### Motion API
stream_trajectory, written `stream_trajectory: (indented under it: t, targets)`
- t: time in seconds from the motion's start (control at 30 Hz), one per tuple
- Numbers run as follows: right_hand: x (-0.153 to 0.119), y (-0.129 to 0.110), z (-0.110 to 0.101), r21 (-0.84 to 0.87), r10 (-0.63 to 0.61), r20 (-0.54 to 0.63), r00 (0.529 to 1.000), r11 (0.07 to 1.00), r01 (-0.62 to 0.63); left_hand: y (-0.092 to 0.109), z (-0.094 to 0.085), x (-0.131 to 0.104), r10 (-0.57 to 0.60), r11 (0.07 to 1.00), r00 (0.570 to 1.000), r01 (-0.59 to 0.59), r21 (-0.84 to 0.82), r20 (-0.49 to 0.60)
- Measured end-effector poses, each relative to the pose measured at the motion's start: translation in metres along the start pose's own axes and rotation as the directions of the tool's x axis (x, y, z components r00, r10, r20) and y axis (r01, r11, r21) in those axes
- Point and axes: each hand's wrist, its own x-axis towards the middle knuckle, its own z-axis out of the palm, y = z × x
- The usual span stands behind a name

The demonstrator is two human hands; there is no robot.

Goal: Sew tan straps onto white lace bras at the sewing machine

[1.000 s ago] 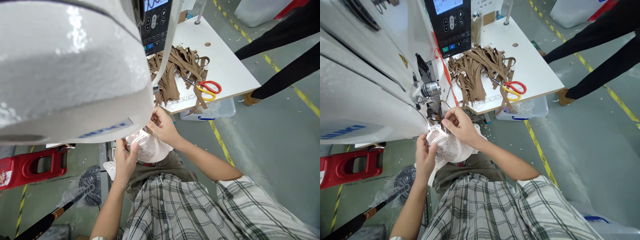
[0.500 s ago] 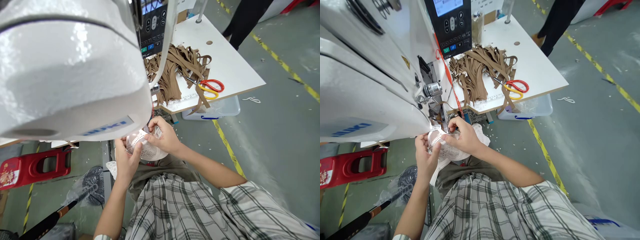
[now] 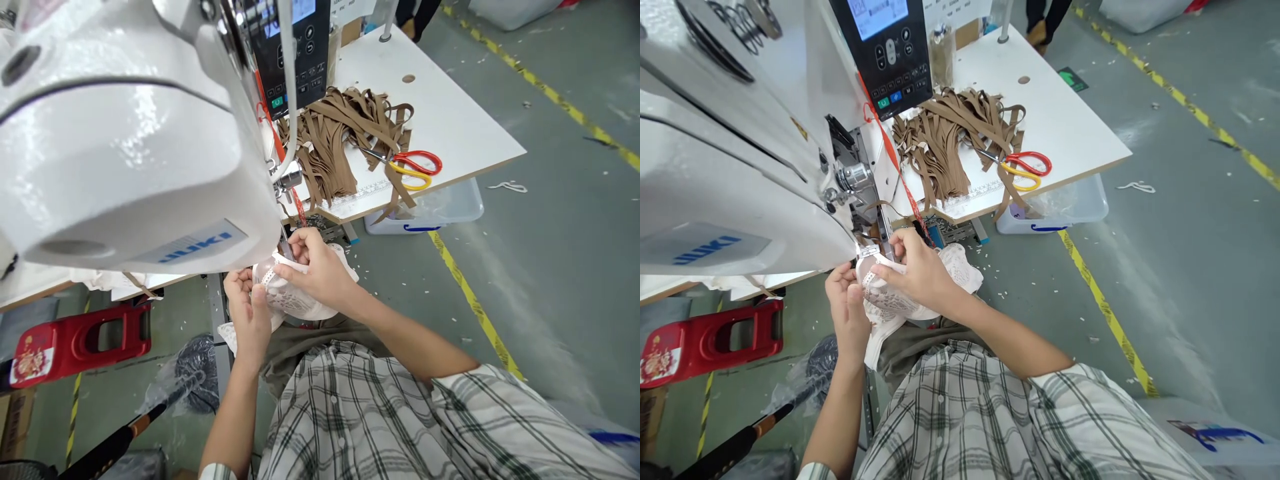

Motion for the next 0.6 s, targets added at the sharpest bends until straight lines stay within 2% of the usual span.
stream_trajectory:
  t: [0.13, 0.23, 0.3, 0.37, 0.43, 0.47, 0.53, 0.6]
  targets:
    - [-0.010, 0.002, -0.018, 0.039, 0.097, 0.107, 0.989, 0.994, -0.102, 0.012, 0.004, -0.022, -0.014, 0.999, 1.000, 0.015, -0.051, 0.021]
    - [-0.025, 0.007, -0.041, 0.082, 0.077, 0.231, 0.970, 0.992, -0.098, 0.017, 0.005, -0.036, -0.109, 0.978, 0.977, 0.138, -0.153, 0.183]
    - [-0.036, 0.008, -0.054, 0.106, 0.039, 0.266, 0.963, 0.992, -0.070, 0.016, 0.008, -0.037, -0.234, 0.921, 0.912, 0.318, -0.223, 0.336]
    - [-0.046, 0.007, -0.063, 0.085, 0.036, 0.283, 0.959, 0.994, -0.063, 0.015, 0.014, -0.034, -0.326, 0.818, 0.822, 0.493, -0.297, 0.466]
    - [-0.054, 0.006, -0.066, 0.021, 0.029, 0.301, 0.953, 0.999, -0.037, 0.016, 0.021, -0.029, -0.331, 0.699, 0.748, 0.604, -0.384, 0.575]
    - [-0.057, 0.006, -0.067, -0.030, 0.008, 0.316, 0.949, 1.000, 0.002, 0.019, 0.024, -0.027, -0.310, 0.646, 0.730, 0.632, -0.428, 0.610]
    - [-0.063, 0.009, -0.065, -0.184, -0.068, 0.326, 0.943, 0.974, 0.134, 0.026, 0.027, -0.026, -0.257, 0.565, 0.742, 0.635, -0.527, 0.619]
    - [-0.067, 0.015, -0.063, -0.384, -0.187, 0.270, 0.944, 0.878, 0.284, 0.034, 0.026, -0.031, -0.242, 0.510, 0.802, 0.584, -0.631, 0.547]
